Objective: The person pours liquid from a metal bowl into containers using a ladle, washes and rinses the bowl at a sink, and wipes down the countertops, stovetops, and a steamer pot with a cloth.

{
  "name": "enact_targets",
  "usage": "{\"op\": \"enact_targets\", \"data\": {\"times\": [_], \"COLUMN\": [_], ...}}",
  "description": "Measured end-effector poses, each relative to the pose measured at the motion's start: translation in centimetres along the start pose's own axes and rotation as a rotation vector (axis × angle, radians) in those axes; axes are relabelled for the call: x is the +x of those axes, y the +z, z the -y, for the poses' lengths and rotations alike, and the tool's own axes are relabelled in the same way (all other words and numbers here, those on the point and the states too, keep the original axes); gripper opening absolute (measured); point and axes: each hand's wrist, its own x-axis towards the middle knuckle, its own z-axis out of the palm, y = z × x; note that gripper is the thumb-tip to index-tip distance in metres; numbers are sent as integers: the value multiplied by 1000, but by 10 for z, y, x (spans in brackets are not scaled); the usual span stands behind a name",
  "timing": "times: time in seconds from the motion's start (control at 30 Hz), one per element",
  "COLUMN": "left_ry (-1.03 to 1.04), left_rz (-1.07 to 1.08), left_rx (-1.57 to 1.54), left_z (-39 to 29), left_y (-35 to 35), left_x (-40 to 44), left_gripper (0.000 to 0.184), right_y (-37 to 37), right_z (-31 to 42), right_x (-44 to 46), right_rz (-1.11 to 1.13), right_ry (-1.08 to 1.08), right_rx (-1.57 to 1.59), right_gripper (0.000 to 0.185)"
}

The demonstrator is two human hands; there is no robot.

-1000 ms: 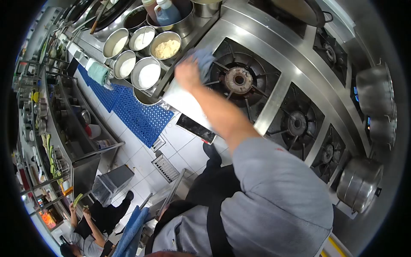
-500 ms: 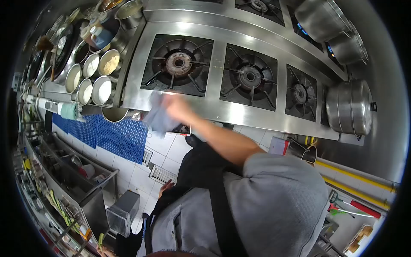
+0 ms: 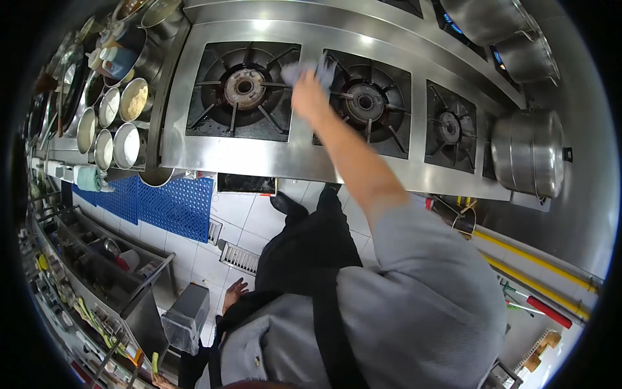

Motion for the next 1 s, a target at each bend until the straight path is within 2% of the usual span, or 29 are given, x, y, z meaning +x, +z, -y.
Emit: {"op": "enact_targets", "data": {"times": [0.03, 0.07, 0.13, 0.23, 0.27, 0.3, 0.33, 0.4, 0.47, 0.53, 0.57, 0.6, 0.63, 0.67, 0.7, 0.73, 0.77, 0.83, 0.87, 0.9, 0.93, 1.0], "left_ry": [-41, -35, -49, 39, 67, 64, 55, 79, 74, 57, 49, -31, -110, -110, -165, -263, -360, -347, -323, -300, -276, -156], "left_rz": [12, 25, 61, 80, 79, 42, 26, -55, -77, -15, -3, 27, 61, 159, 175, 190, 206, 193, 187, 180, 172, 220], "left_rx": [-53, -51, 5, 38, 40, 74, 67, 37, 18, 13, 27, 22, 28, -42, 148, 157, 168, 273, 296, 319, 342, 98], "left_z": [-1, -4, -12, -32, -44, -62, -69, -73, -76, -60, -51, -34, -12, 44, 9, 17, 26, -57, -46, -36, -24, -1], "left_y": [0, 3, 11, 19, 19, 22, 21, 19, 18, 12, 9, 6, 0, -20, -10, -11, -13, 12, 1, -10, -22, -40], "left_x": [5, 12, 26, 36, 30, 23, 20, 14, -3, -7, -4, 1, 13, 47, 30, 38, 46, 11, 22, 32, 42, 53], "left_gripper": [60, 60, 61, 63, 64, 61, 61, 59, 58, 64, 64, 58, 54, 51, 49, 48, 46, 47, 49, 51, 52, 54], "right_y": [-16, -19, -13, -10, -20, -7, 22, 7, -6, 5, -21, -17, 1, -2, 2, -8, -4, -30, -33, -38, -41, -44], "right_z": [25, 44, 61, 50, 42, 25, -1, -11, -8, -6, 17, 24, 29, 41, 52, 57, 42, -14, -59, -101, -141, -191], "right_x": [-53, -99, -154, -104, -70, -24, 29, 87, 90, 68, 29, -4, -45, -94, -137, -172, -197, -233, -251, -268, -283, -312], "right_rz": [58, 146, 238, 127, 100, 38, 40, -32, 180, -12, 49, 69, -64, -45, 27, 1, -40, -21, -76, -99, -149, -196], "right_ry": [47, 73, 68, 126, 102, 164, 141, 206, -67, 105, 96, 201, 114, 75, 67, 36, -44, 1, 39, 121, 187, 258], "right_rx": [91, 67, 65, 117, 115, 145, 84, 110, -308, -9, 57, 253, 214, 163, 131, 163, 238, 102, 186, 31, 45, -201], "right_gripper": [39, 58, 60, 61, 65, 67, 67, 62, 62, 62, 59, 52, 50, 56, 59, 61, 64, 64, 60, 56, 50, 43]}}
